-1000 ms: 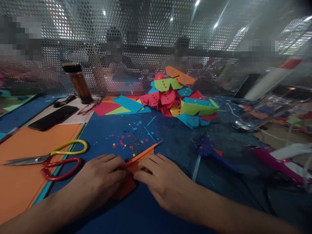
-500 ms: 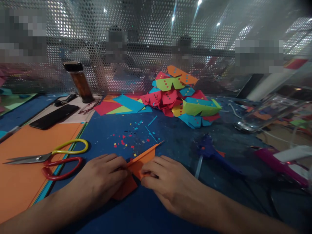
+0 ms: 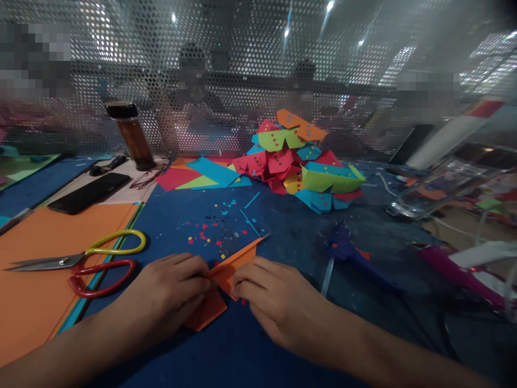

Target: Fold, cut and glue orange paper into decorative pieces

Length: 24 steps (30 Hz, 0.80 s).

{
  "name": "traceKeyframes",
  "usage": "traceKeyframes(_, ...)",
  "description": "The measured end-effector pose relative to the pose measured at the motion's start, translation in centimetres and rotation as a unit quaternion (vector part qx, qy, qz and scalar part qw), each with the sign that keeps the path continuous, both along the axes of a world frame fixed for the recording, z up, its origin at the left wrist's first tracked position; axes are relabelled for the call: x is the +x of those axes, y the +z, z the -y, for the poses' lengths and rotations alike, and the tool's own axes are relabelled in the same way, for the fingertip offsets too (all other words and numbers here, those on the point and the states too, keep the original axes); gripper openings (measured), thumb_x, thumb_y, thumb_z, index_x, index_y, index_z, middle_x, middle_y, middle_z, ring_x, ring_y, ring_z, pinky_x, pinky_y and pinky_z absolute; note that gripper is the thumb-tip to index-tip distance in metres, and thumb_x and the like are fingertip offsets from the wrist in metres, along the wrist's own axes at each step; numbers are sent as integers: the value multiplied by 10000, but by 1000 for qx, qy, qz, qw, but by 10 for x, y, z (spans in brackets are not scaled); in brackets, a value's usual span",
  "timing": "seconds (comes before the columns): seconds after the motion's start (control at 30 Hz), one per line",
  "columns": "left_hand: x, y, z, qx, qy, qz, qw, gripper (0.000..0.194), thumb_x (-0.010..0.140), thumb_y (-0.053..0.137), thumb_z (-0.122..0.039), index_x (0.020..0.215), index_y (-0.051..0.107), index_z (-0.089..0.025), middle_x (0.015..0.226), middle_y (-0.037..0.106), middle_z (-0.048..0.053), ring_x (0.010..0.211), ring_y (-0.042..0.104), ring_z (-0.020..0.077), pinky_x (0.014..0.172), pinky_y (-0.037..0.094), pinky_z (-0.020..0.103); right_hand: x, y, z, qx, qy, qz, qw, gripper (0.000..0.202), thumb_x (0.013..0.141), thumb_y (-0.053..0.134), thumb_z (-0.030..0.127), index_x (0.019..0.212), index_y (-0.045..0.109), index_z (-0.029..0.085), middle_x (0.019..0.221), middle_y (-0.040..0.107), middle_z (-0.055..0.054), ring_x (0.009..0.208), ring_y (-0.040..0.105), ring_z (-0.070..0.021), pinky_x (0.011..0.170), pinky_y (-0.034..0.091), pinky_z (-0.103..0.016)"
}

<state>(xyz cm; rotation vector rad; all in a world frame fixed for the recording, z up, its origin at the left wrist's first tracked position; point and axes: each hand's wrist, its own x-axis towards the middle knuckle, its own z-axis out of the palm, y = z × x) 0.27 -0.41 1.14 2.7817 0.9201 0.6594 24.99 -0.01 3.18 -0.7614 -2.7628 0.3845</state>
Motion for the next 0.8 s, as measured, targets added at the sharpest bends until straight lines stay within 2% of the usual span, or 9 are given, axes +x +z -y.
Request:
traceKeyframes(0.47,-1,-3,-2,-27,23,46,998,207,980,460,-158,971,665,-184,882,662,43,766,627,161,663,515,280,-7,-6,1,25,2,29,999,292,949,474,85,1203,599,155,1101,622,-97,1008,547,-215,885,490,-376)
traceKeyframes(0.8,0,-2,-2,-17,38,34,999,240,927,474,-122,1102,626,-184,919,685,50,782,650,173,672,538,291,-11,-9,0,56,-9,41,998,278,951,474,91,1193,586,167,1126,601,-98,955,527,-215,829,468,-370)
